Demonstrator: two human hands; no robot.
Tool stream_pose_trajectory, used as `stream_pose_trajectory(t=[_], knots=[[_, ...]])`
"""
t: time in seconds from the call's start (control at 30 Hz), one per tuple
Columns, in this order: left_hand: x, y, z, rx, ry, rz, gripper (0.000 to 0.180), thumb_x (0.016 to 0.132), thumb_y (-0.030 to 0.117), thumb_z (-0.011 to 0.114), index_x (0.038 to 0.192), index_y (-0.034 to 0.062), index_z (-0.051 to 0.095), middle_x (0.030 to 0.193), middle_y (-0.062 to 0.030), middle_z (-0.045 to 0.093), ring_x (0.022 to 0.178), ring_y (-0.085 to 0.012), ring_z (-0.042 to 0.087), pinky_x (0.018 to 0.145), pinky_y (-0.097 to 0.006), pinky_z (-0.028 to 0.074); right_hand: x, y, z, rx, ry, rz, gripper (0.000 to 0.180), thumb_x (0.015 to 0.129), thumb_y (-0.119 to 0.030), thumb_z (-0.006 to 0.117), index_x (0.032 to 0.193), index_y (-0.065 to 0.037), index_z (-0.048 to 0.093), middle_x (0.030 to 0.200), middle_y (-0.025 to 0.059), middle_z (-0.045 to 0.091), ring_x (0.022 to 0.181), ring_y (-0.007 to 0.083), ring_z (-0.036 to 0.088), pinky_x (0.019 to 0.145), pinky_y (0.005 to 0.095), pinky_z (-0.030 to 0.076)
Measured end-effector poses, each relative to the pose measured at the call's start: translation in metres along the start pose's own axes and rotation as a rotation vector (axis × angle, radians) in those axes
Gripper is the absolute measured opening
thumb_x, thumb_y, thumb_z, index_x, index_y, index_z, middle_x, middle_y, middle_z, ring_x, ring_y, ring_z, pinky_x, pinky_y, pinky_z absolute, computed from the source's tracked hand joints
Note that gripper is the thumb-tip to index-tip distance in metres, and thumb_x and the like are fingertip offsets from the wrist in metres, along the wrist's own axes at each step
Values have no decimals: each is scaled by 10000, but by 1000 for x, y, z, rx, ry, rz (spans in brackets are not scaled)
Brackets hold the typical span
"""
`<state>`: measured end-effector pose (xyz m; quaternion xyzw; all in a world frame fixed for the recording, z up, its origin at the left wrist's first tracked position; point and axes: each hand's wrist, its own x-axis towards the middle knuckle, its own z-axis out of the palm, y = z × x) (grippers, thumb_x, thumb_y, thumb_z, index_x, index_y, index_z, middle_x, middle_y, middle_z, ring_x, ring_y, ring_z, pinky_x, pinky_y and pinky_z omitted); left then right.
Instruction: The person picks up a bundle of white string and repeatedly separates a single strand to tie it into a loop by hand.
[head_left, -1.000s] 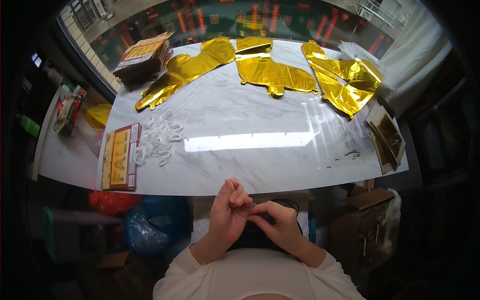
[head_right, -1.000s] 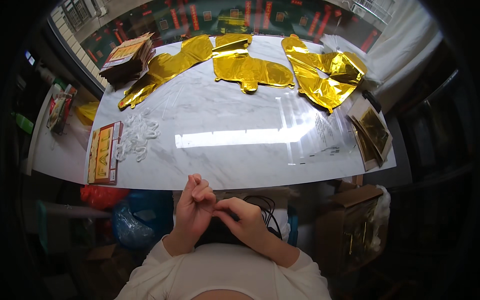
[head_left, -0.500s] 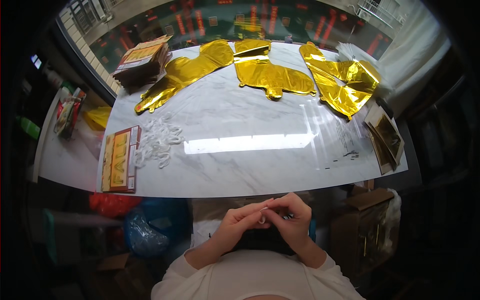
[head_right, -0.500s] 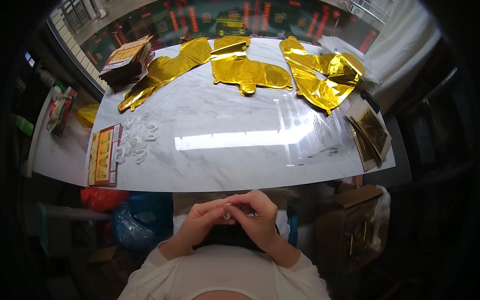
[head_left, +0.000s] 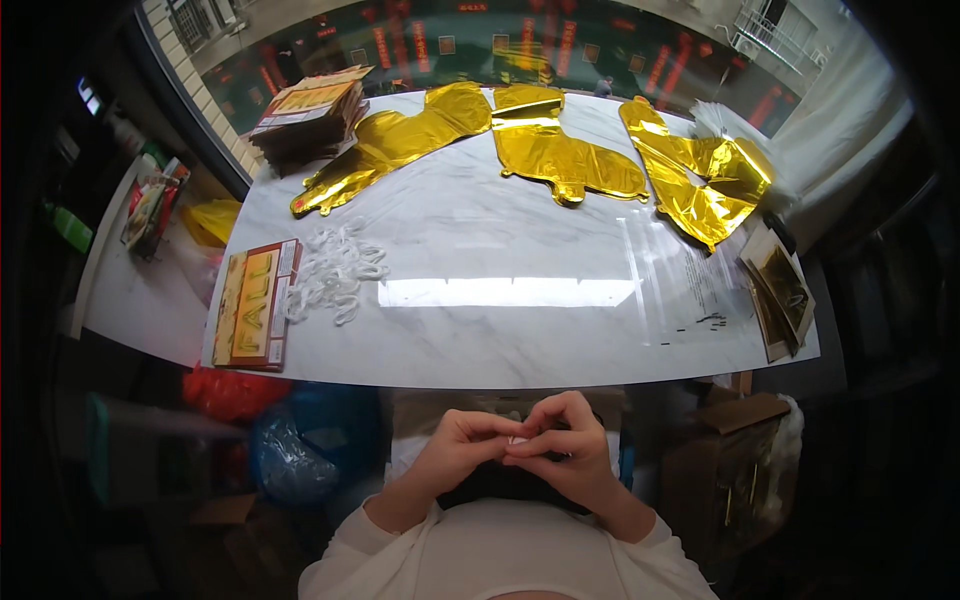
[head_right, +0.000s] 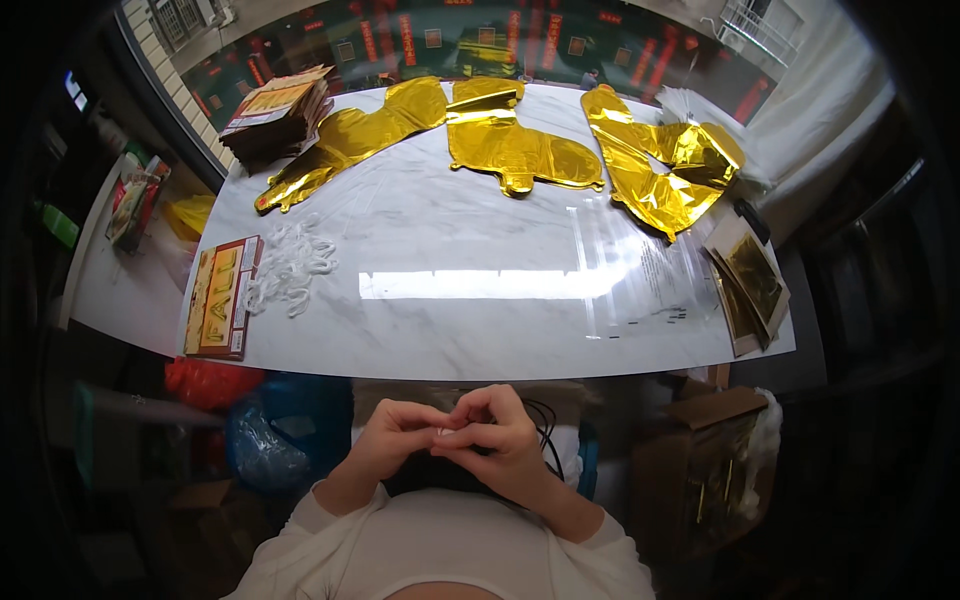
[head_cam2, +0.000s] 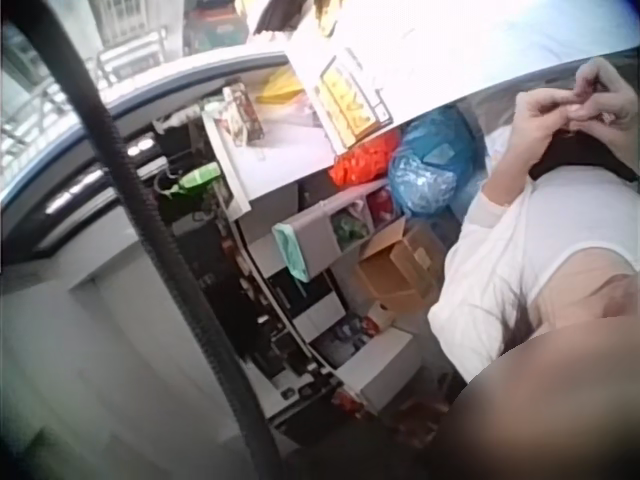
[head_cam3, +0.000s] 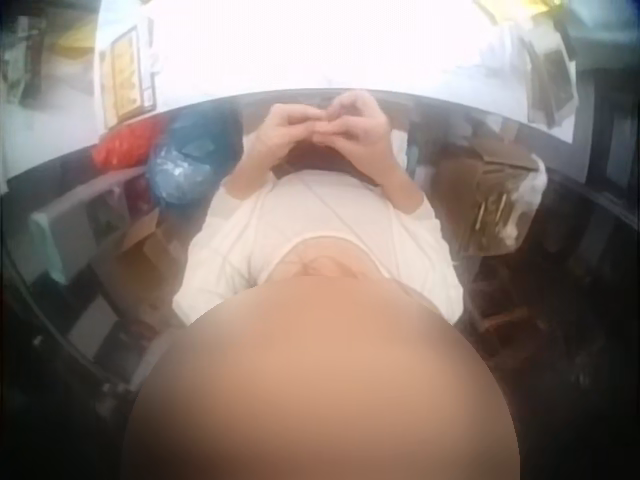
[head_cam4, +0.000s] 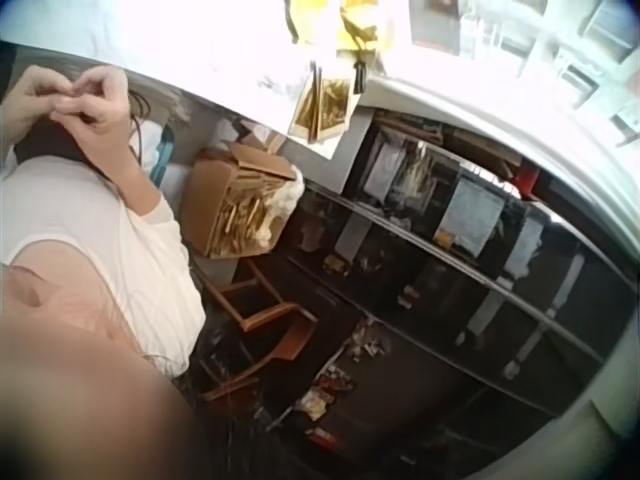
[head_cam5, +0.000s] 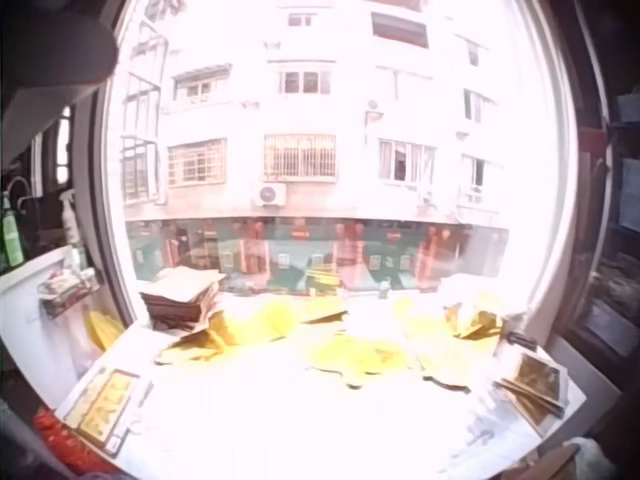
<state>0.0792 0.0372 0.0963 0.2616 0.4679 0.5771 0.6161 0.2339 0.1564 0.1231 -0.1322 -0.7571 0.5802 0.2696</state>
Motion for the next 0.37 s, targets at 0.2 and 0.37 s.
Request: stream_pose_trajectory(t=[0.2, 0.37], knots=[[-9, 19, 7, -204, 66, 45, 251, 929, 10, 593, 1154, -64, 674, 1157, -194, 680, 1012, -224, 685, 925, -316, 547, 2, 9, -2, -323, 138, -175, 206, 698, -88, 859, 884, -113, 777, 1158, 89, 589, 999, 205, 553, 781, 301, 490], [-15, 29, -19, 85, 227, 202, 316, 962, 129, 603, 1233, -26, 649, 1241, -176, 652, 1123, -278, 645, 941, -358, 544, 3, -2, -9, -90, -108, -19, 403, 700, -120, 864, 1090, -163, 770, 1385, 123, 495, 1074, 249, 529, 901, 348, 474]])
